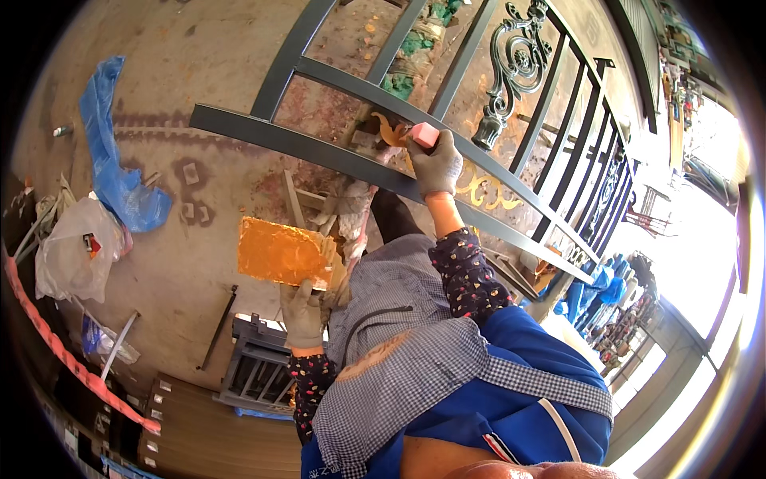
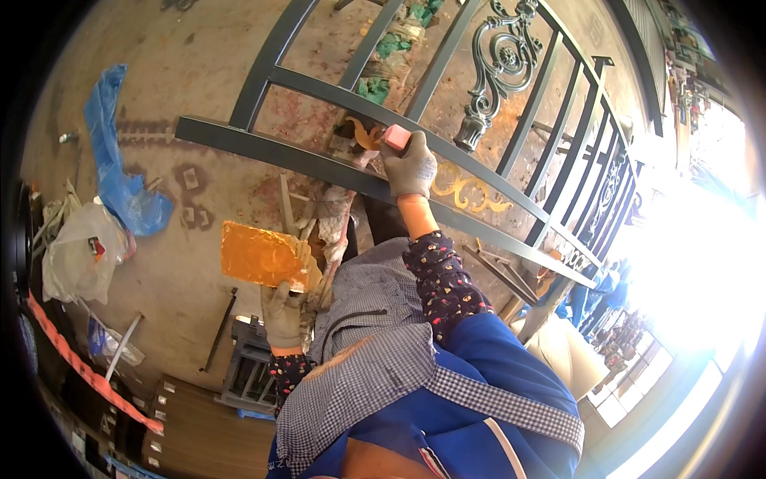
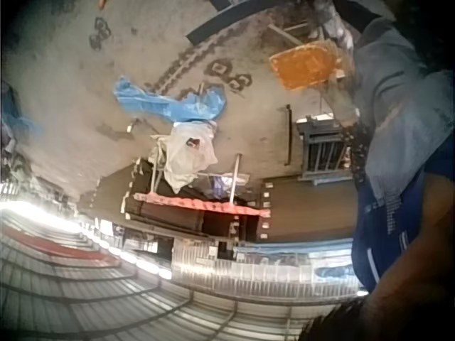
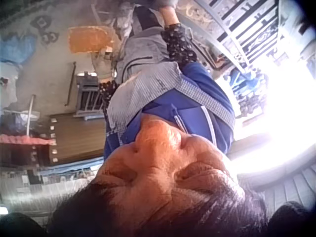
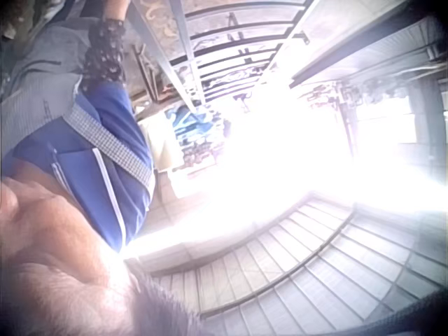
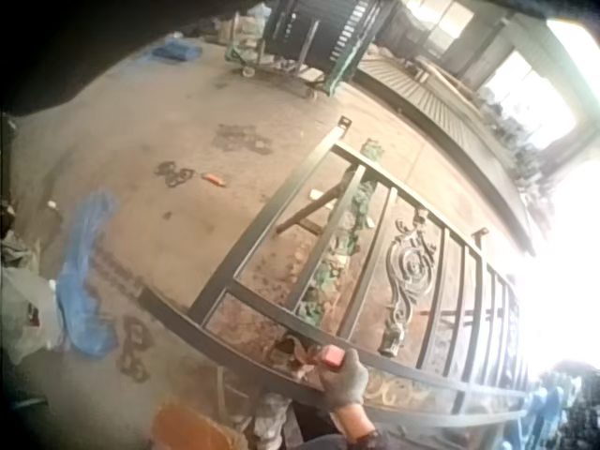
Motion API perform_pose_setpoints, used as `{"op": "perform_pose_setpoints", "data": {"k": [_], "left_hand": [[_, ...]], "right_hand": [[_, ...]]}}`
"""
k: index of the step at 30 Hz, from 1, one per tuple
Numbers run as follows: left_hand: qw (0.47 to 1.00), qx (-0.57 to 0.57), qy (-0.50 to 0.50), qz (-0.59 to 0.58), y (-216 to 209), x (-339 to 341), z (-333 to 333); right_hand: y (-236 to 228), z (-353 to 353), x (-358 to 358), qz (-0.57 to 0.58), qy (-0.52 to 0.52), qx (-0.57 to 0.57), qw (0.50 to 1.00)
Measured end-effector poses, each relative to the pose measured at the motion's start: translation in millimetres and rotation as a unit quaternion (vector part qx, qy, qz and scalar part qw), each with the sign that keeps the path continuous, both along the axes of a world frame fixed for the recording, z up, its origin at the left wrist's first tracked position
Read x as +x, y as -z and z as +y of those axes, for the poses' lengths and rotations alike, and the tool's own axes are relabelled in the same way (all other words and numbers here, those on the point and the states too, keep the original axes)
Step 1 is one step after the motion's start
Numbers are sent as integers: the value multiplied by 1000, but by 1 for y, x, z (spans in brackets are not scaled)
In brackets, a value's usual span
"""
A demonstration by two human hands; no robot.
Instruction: The person applies gold leaf to the ornate scrollwork of a metal gate using a small pink applicator. They hold a sheet of gold leaf in their left hand and carefully rub the material onto the decorative curves of the gate with their right hand, working methodically along the design.
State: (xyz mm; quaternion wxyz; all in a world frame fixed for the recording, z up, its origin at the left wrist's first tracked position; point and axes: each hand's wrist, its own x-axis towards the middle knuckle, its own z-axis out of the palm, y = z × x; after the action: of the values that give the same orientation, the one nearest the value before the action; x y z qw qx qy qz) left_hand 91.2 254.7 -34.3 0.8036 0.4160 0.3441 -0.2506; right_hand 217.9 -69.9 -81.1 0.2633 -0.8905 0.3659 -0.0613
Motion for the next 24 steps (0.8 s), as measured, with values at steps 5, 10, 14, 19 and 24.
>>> {"op": "perform_pose_setpoints", "data": {"k": [5, 10, 14, 19, 24], "left_hand": [[999, -14, -28, -9, -9, 7, -4], [999, -16, -43, -3, -7, 6, -2], [999, -17, -44, -10, -7, 5, -2], [998, -14, -58, -15, -4, 3, -5], [999, -9, -46, -20, 5, -4, 0]], "right_hand": [[7, 1, 11, 4, -4, 26, 1000], [1, -4, -1, 33, -27, -15, 999], [-9, 1, 8, 28, -54, 3, 998], [-8, -4, -2, 59, -73, -13, 996], [-17, 11, 19, 11, -89, 14, 996]]}}
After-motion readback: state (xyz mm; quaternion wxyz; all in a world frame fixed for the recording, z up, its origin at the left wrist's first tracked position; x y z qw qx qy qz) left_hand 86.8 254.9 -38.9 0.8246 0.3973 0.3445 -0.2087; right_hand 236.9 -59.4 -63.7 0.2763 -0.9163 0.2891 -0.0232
